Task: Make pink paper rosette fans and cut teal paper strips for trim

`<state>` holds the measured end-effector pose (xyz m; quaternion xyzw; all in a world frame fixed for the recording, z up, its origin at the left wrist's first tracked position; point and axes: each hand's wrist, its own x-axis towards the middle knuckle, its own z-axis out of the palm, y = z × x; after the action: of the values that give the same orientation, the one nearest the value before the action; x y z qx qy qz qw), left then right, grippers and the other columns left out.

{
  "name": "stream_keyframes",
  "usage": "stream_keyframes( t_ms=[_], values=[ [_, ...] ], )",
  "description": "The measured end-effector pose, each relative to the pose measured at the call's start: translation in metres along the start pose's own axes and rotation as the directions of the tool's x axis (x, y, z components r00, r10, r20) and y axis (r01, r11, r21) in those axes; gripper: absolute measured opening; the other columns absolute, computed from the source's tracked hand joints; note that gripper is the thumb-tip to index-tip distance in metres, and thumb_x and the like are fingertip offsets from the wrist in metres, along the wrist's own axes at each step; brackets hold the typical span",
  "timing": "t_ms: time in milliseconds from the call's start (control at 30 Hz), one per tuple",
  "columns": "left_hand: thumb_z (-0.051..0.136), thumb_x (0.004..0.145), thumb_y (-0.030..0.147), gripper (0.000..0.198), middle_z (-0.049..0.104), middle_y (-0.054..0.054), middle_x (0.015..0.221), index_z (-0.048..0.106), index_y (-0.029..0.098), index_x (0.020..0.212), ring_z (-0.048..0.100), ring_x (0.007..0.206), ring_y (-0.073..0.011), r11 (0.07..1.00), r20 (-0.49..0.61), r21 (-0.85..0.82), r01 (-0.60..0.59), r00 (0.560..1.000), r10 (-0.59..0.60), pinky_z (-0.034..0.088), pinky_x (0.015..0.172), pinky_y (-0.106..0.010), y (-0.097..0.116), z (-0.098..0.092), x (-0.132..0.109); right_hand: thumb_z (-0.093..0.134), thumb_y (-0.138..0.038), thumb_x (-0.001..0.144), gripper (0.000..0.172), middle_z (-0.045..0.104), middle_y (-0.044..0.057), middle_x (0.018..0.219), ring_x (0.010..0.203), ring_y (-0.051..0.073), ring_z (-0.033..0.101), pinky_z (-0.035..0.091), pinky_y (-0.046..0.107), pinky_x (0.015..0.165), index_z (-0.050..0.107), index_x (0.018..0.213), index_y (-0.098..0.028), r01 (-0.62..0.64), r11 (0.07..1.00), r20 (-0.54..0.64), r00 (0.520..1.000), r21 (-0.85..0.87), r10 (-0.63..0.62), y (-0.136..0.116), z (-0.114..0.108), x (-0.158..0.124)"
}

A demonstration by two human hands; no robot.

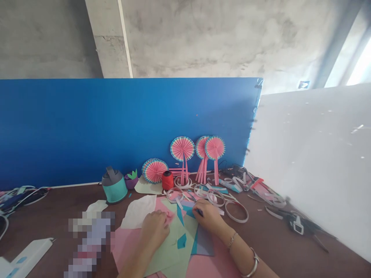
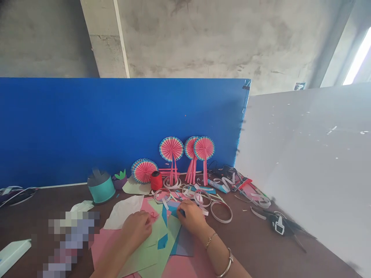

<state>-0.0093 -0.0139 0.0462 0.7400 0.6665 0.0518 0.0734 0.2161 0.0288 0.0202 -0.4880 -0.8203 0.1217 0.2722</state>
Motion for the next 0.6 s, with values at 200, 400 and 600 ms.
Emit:
stream_keyframes(
  t_ms=[200, 400, 600],
  values=[
    [0.048, 0.079, 0.016, 0.02, 0.071, -0.007, 0.095, 0.067, 0.02, 0.083, 0.065, 0.09, -0.0226, 0.999, -0.024, -0.031, -0.012, 1.0, 0.012, 0.039, 0.073, -0.03, -0.0008, -0.0025, -0.0027, 0.051, -0.012, 0.084, 0.02, 0.067, 0.005, 0.08, 0.083, 0.018, 0.06, 0.04, 0.025, 0.075, 0.067, 0.074, -0.018, 0.012, 1.0, -0.019, 1.0, -0.001, -0.012, 0.0007, 0.0008, 0.0006],
    [0.043, 0.075, 0.008, 0.026, 0.069, -0.01, 0.094, 0.066, 0.018, 0.08, 0.064, 0.093, -0.0242, 0.998, -0.026, 0.044, -0.046, 0.999, 0.047, 0.039, 0.078, -0.033, 0.003, 0.0008, -0.0042, 0.051, -0.013, 0.085, 0.021, 0.067, 0.005, 0.08, 0.081, 0.017, 0.06, 0.04, 0.024, 0.074, 0.066, 0.073, -0.018, 0.016, 1.0, -0.012, 1.0, -0.015, -0.016, 0.0, -0.0006, 0.0001],
    [0.05, 0.071, 0.017, 0.007, 0.062, 0.0, 0.068, 0.054, 0.021, 0.067, 0.058, 0.067, -0.0167, 0.86, -0.144, -0.51, -0.027, 0.988, -0.054, 0.038, 0.064, -0.027, -0.0032, 0.0004, 0.0005, 0.052, -0.013, 0.083, 0.019, 0.068, 0.005, 0.081, 0.08, 0.018, 0.059, 0.04, 0.025, 0.073, 0.068, 0.074, -0.017, -0.019, 0.999, -0.031, 0.999, 0.039, 0.02, -0.001, -0.0012, 0.0002]
  ],
)
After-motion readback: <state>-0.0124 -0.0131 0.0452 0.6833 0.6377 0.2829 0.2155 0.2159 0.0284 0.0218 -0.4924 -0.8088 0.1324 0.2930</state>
